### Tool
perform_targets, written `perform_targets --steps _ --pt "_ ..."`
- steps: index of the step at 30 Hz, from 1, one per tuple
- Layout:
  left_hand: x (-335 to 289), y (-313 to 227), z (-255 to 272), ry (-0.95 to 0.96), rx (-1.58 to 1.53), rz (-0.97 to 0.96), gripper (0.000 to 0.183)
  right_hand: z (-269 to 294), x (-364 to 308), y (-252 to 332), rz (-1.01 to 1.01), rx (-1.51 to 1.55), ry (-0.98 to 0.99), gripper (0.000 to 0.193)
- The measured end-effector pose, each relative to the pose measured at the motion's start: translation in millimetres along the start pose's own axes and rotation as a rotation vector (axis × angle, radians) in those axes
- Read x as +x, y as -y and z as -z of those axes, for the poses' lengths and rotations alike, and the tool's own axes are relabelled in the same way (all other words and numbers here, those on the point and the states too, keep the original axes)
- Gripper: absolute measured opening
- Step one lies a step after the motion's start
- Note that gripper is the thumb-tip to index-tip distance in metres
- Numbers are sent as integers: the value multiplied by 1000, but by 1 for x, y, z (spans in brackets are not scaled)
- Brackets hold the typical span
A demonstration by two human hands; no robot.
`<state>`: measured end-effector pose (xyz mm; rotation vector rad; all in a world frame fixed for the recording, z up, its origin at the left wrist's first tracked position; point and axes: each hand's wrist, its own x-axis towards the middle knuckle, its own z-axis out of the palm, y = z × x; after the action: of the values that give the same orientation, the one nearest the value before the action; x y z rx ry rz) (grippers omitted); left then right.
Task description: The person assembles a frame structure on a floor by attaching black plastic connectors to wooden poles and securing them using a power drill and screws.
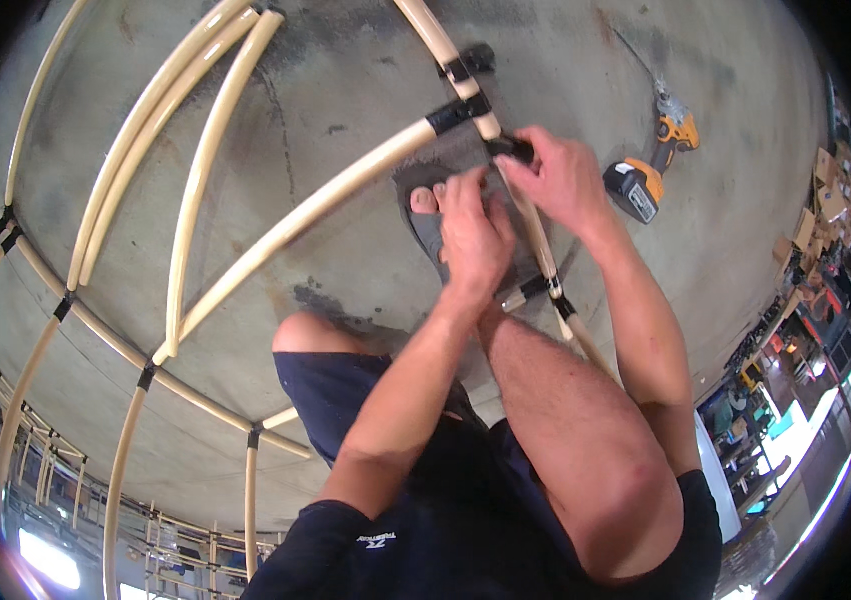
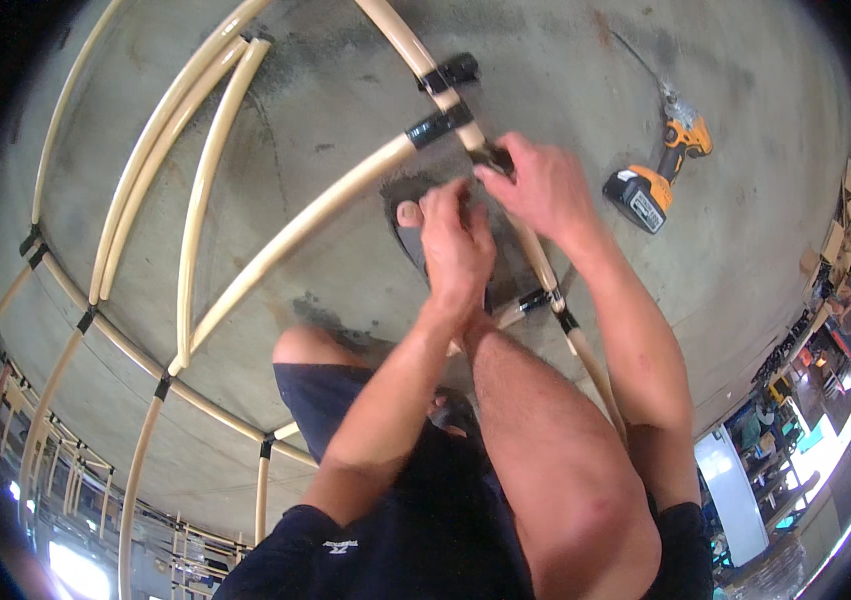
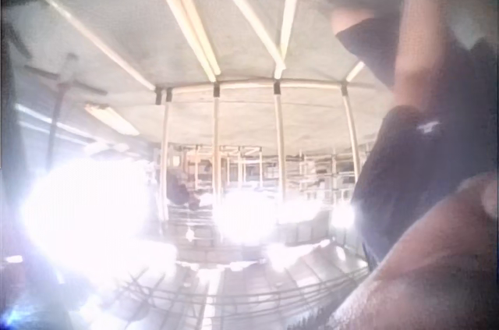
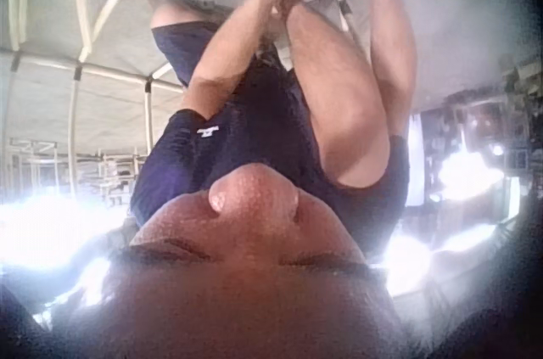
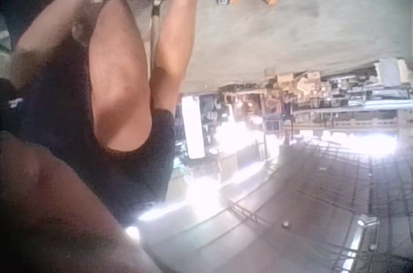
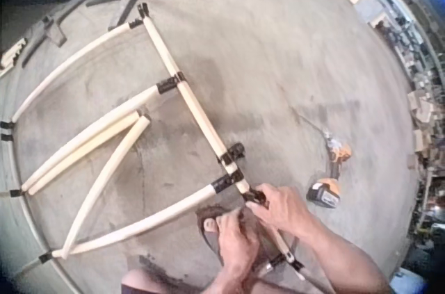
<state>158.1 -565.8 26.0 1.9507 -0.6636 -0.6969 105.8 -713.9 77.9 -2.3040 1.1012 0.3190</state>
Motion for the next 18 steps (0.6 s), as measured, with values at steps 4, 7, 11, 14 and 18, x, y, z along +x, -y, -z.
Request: perform_targets --steps 4,7,11,14,18 --pt "32 4 20 87 69 -8 42 2 4 -7 10 -11 22 40" --pt "60 -3 24 195 -35 -150 48 8 4 -4 -21 -15 79 40" --pt "116 -12 28 667 266 -371 48 1 -1 -14 28 12 14 40" --pt "135 -7 28 777 336 -495 44 7 0 -11 -30 149 62 38" --pt "144 -18 29 917 434 -476 41 -5 -26 -25 -201 564 -28 34"
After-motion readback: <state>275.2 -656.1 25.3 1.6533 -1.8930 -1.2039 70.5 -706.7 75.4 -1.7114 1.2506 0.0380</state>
